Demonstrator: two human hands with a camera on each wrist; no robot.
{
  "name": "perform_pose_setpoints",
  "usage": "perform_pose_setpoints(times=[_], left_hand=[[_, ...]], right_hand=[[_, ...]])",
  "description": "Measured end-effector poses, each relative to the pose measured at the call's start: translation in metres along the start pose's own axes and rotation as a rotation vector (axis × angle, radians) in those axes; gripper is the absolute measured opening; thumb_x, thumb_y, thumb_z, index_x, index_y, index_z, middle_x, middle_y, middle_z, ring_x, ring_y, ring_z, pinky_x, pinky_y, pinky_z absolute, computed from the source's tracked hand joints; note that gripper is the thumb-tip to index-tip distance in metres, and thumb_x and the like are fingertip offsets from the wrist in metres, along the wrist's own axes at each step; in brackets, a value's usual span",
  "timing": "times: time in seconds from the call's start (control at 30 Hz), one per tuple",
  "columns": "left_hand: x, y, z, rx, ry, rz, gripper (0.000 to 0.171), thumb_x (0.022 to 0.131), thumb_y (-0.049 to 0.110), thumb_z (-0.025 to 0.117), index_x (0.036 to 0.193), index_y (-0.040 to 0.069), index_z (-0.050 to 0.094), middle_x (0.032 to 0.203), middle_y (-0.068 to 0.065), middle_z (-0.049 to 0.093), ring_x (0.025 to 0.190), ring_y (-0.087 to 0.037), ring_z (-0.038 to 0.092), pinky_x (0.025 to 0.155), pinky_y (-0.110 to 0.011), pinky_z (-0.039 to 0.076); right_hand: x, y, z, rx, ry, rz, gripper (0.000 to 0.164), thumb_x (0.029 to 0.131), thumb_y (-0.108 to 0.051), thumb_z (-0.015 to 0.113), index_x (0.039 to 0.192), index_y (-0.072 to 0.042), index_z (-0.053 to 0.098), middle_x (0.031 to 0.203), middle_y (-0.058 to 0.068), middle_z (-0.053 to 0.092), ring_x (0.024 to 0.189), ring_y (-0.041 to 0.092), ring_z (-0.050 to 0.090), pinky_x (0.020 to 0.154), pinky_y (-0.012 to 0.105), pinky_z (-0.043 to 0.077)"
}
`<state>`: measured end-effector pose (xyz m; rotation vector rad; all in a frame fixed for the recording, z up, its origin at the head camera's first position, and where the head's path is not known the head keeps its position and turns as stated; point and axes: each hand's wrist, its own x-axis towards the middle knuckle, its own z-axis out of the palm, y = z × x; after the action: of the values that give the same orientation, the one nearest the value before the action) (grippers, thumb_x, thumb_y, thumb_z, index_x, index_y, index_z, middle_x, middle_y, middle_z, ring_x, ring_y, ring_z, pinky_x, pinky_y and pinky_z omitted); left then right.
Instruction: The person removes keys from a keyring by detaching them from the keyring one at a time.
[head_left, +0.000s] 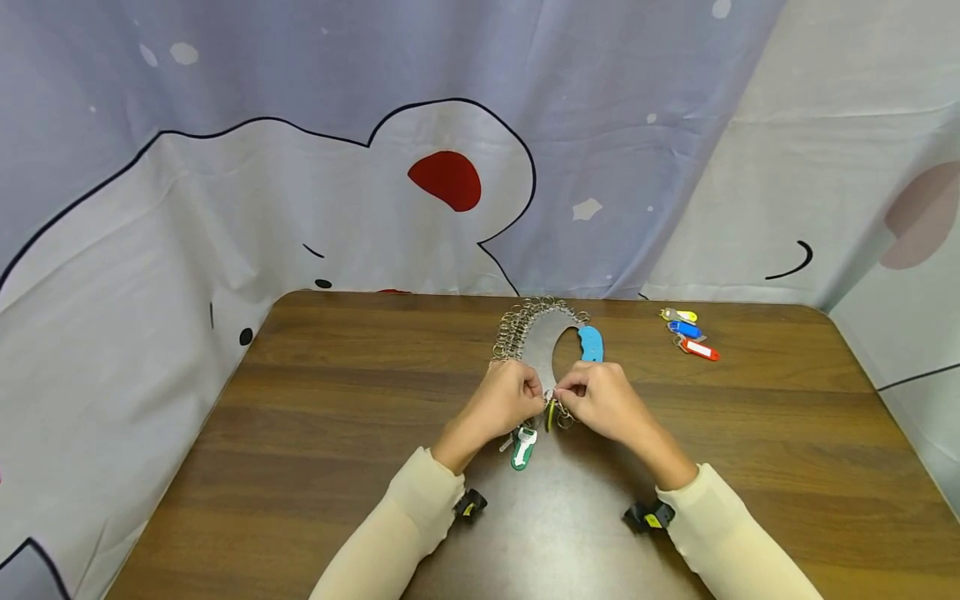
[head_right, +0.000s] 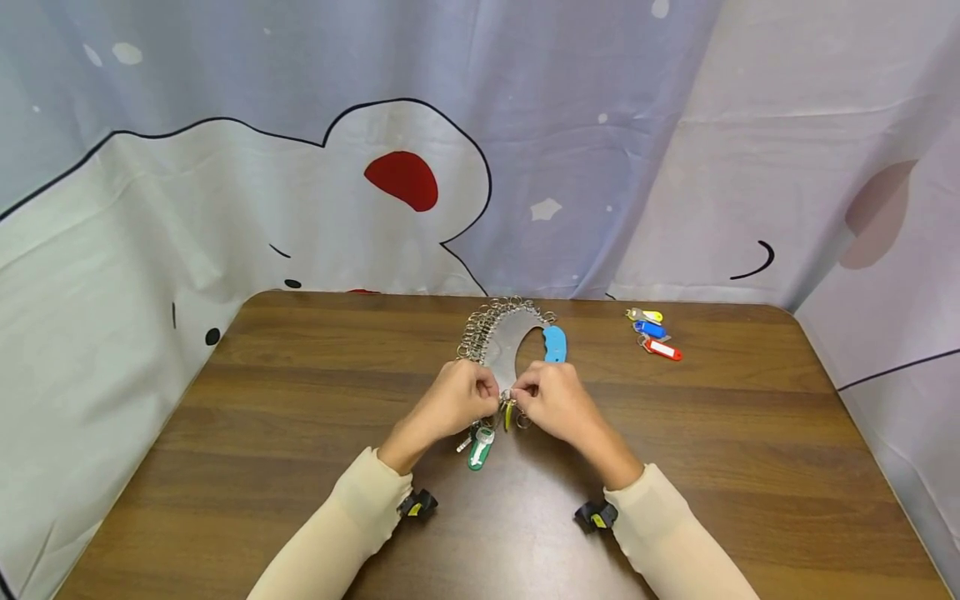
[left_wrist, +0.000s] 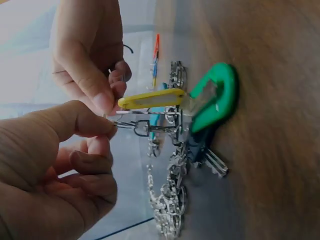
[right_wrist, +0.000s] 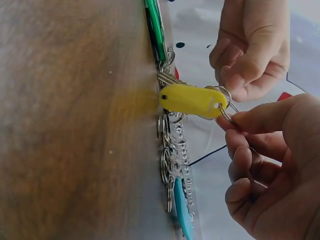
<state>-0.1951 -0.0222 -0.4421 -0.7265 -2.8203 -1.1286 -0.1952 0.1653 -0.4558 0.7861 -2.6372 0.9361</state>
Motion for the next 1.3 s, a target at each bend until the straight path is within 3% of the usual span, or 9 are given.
perform_pose_setpoints(times=[0.17, 0.33, 0.57, 0.97, 1.13, 1.3], left_hand=[[-0.004, -0.004, 0.002, 0.013, 0.046, 0.042, 0.014, 0.067, 0.002, 0.066, 0.060, 0.014, 0.064, 0.053, 0.006, 0.057, 0.051, -0.005, 0.050, 0.049, -0.018, 0.042], [-0.004, -0.005, 0.004, -0.036, 0.015, -0.035, 0.007, 0.072, 0.010, 0.069, 0.066, 0.013, 0.066, 0.058, 0.003, 0.063, 0.052, -0.004, 0.055, 0.050, -0.017, 0.046], [-0.001, -0.005, 0.007, -0.046, 0.002, -0.101, 0.016, 0.083, 0.016, 0.073, 0.068, 0.011, 0.070, 0.060, 0.002, 0.065, 0.057, -0.007, 0.054, 0.054, -0.021, 0.046], [-0.005, -0.009, 0.007, -0.021, 0.078, -0.037, 0.014, 0.078, 0.015, 0.078, 0.065, 0.015, 0.072, 0.059, 0.005, 0.065, 0.057, -0.007, 0.054, 0.056, -0.024, 0.047], [-0.008, -0.013, 0.008, -0.041, 0.086, -0.058, 0.012, 0.078, 0.017, 0.079, 0.067, 0.015, 0.074, 0.063, 0.006, 0.068, 0.059, -0.005, 0.056, 0.057, -0.022, 0.048], [-0.007, -0.017, 0.010, -0.128, 0.063, -0.094, 0.013, 0.080, 0.019, 0.076, 0.068, 0.014, 0.074, 0.062, 0.003, 0.067, 0.054, -0.003, 0.053, 0.052, -0.019, 0.045]], right_hand=[[0.000, 0.001, 0.000, 0.054, -0.052, 0.059, 0.006, 0.081, -0.009, 0.070, 0.076, -0.012, 0.072, 0.068, -0.005, 0.061, 0.063, 0.009, 0.053, 0.056, 0.029, 0.048], [0.000, 0.002, 0.003, 0.098, -0.078, 0.045, 0.006, 0.083, -0.009, 0.070, 0.079, -0.012, 0.071, 0.071, -0.005, 0.062, 0.064, 0.008, 0.055, 0.057, 0.029, 0.050], [-0.001, 0.004, 0.007, 0.106, -0.102, 0.048, 0.005, 0.087, -0.014, 0.068, 0.082, -0.015, 0.070, 0.071, -0.007, 0.065, 0.064, 0.006, 0.058, 0.058, 0.029, 0.052], [0.003, 0.004, 0.010, 0.048, 0.017, 0.018, 0.008, 0.084, -0.012, 0.072, 0.077, -0.015, 0.071, 0.070, -0.004, 0.066, 0.059, 0.007, 0.055, 0.053, 0.029, 0.050], [0.004, 0.004, 0.009, 0.034, 0.026, 0.020, 0.008, 0.085, -0.012, 0.072, 0.077, -0.015, 0.071, 0.071, -0.004, 0.066, 0.059, 0.007, 0.055, 0.053, 0.029, 0.050], [0.004, 0.003, 0.009, 0.053, 0.005, -0.007, 0.007, 0.086, -0.013, 0.072, 0.079, -0.014, 0.071, 0.073, -0.005, 0.066, 0.063, 0.008, 0.056, 0.055, 0.030, 0.051]])
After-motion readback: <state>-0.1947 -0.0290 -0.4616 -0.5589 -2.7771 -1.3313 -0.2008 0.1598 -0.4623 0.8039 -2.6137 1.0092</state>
